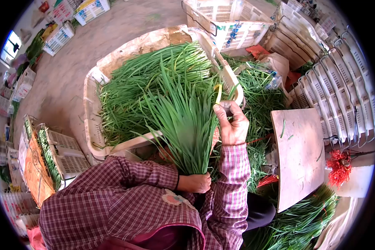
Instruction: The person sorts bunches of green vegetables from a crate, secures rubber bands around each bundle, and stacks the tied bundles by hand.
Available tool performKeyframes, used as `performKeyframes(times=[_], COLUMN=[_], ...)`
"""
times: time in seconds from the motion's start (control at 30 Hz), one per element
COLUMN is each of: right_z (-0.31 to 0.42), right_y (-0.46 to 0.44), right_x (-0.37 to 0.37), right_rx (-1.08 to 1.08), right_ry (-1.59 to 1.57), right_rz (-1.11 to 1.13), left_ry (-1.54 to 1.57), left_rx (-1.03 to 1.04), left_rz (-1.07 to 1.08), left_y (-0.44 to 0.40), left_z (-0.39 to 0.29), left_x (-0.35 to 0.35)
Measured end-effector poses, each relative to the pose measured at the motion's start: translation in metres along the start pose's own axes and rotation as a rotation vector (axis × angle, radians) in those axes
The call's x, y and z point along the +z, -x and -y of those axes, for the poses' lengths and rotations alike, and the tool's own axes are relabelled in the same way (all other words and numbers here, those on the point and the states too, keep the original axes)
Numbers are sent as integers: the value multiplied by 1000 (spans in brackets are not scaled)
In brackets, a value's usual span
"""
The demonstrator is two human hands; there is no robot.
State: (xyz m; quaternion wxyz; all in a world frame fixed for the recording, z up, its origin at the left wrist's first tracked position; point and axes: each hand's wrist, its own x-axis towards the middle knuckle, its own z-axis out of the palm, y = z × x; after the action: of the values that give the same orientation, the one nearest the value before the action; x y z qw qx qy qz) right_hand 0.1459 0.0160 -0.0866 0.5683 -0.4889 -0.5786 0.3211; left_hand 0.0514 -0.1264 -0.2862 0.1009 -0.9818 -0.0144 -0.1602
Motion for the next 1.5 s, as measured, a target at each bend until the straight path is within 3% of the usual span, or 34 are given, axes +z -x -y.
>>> performKeyframes(times=[0.2, 0.3, 0.33, 0.4, 0.53, 0.67, 0.87, 0.93, 1.0, 1.07, 1.13, 1.2, 1.27, 1.33, 1.37, 1.4, 1.43, 1.47, 1.5], right_z=[-4, 15, 11, 2, 3, 11, 8, 9, 65, 94, 117, 97, 76, 53, 50, 48, 37, 27, 23], right_y=[19, 28, 32, 41, 53, 63, 72, 71, 61, 53, 47, 52, 68, 90, 97, 106, 115, 125, 132], right_x=[-15, -3, -4, -4, -12, -26, -56, -68, -93, -137, -147, -175, -188, -201, -200, -200, -207, -213, -207], right_rx=[250, 452, 449, 379, 525, 427, 307, 260, 120, -84, -189, -216, -197, -97, -34, 27, 117, 210, 279], right_ry=[-349, -701, -705, -946, -1322, -1524, -1572, -1697, -1715, -1573, -1433, -1180, -976, -804, -730, -657, -441, -227, -37], right_rz=[18, -70, -67, 141, 11, 18, -11, 22, -196, 6, -13, -94, -219, -415, -496, -580, -594, -607, -675], left_ry=[25, 38, 29, 35, 3, -1, 74, 245, 414, 238, 390, 406, 539, 586, 723, 792, 742, 1009, 1133], left_rx=[34, 32, 31, 28, 32, 32, 27, -2, -29, 2, -20, 51, 5, -68, -134, -151, -216, -210, -243], left_rz=[53, 73, 75, 83, 39, 53, 129, 40, -50, -33, -103, 102, 30, -168, -99, -335, -410, -401, -555], left_y=[-2, -1, -1, -3, -2, -3, -4, 5, 6, 2, -4, -16, -30, -56, -70, -85, -97, -103, -111], left_z=[3, 3, 5, 4, 6, 6, 8, -4, -5, 10, 15, 24, 30, 53, 76, 101, 127, 158, 183], left_x=[-7, -10, -11, -7, -5, -6, -16, 29, 32, -8, -18, -50, -68, -113, -146, -179, -215, -252, -273])
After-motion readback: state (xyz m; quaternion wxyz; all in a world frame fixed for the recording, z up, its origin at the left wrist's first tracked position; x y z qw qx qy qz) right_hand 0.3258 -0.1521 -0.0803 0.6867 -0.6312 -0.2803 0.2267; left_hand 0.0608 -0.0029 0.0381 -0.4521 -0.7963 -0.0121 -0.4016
